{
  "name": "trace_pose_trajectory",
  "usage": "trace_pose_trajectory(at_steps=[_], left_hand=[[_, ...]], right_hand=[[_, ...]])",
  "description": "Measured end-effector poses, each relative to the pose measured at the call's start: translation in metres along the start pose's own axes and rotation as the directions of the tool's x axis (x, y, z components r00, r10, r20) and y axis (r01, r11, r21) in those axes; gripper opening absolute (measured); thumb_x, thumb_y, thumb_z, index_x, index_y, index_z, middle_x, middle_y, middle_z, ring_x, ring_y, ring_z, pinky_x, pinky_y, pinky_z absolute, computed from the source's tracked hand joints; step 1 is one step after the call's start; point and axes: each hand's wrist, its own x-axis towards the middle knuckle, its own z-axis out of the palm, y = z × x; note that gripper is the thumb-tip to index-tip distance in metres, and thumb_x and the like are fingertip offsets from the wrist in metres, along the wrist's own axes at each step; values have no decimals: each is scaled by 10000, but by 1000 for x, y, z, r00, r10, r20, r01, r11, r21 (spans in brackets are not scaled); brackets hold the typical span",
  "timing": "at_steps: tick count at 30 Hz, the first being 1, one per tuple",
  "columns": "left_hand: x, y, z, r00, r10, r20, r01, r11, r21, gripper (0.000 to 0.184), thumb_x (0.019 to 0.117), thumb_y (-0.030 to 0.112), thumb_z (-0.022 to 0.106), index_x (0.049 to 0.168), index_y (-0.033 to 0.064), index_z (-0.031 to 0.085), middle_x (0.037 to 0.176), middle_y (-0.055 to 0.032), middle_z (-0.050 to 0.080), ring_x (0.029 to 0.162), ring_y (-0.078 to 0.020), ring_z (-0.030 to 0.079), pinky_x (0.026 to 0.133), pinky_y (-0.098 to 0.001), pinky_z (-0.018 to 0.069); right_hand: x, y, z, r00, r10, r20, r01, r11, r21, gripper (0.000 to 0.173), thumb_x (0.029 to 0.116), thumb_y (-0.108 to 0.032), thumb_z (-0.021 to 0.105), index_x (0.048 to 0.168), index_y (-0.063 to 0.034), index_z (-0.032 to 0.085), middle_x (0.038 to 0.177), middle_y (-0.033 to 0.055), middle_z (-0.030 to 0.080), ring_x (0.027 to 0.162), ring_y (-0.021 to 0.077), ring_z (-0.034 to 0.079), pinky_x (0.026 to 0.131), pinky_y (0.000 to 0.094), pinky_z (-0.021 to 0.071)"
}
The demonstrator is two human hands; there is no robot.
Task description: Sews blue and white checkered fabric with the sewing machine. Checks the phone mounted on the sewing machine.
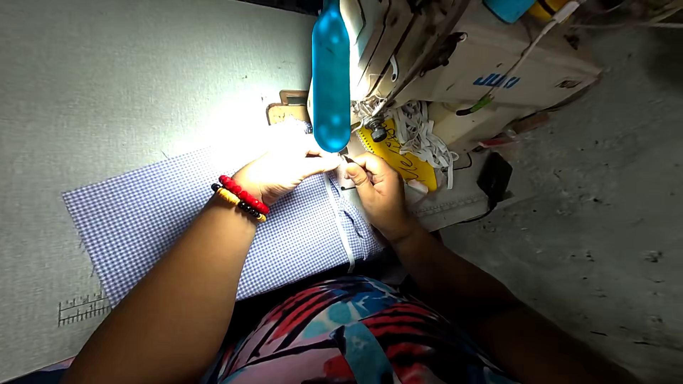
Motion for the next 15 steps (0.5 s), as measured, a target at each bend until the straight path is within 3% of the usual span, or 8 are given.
trace_pose_trajectory(at_steps=[4,5,7,9,10,12,15], left_hand=[[0,2,0,998,-36,-46,40,996,85,149,967,36,651,852,116,704,859,51,658,843,-7,615,776,-161,496],[1,1,0,997,-10,-70,22,985,173,124,969,54,661,861,100,703,883,37,649,859,-10,607,786,-163,489],[4,-4,0,977,120,-178,-20,876,481,115,958,135,679,867,77,719,909,5,662,885,-29,597,811,-196,465],[5,-9,0,930,199,-309,47,771,635,192,953,179,658,888,9,719,1039,-140,689,1096,-242,597,1009,-415,412],[6,-11,1,901,212,-379,100,749,655,202,948,183,661,877,-1,705,1082,-174,685,1164,-300,579,1055,-458,389],[9,-14,3,867,189,-461,194,724,662,226,944,194,671,837,-5,679,1107,-197,675,1210,-342,559,1078,-479,368],[15,-23,3,854,132,-503,288,685,669,226,950,250,628,838,68,699,1128,-128,672,1234,-297,540,1060,-462,386]], right_hand=[[1,2,0,999,8,-46,0,987,161,237,1077,-254,543,1100,-30,617,871,15,590,652,2,524,569,135,453],[2,5,1,998,15,-53,-4,982,191,243,1072,-233,549,1155,-15,617,928,23,606,685,-6,534,597,130,459],[8,14,0,998,19,-63,-8,985,171,287,1041,-156,573,1248,42,584,1052,49,640,849,-11,599,761,141,520],[15,21,-7,998,50,-48,-52,998,-27,333,1022,-170,598,1278,42,569,1061,89,649,896,51,624,807,202,537],[19,21,-13,996,74,-39,-80,979,-188,347,1011,-186,608,1283,29,592,1092,133,674,927,132,653,824,284,554],[31,21,-27,995,98,-28,-99,865,-492,334,1002,-181,628,1269,19,647,1135,229,685,1022,351,683,862,513,561],[46,31,-50,980,199,10,-120,629,-768,280,1028,-157,571,1232,-3,684,1182,271,676,1164,483,623,944,637,505]])
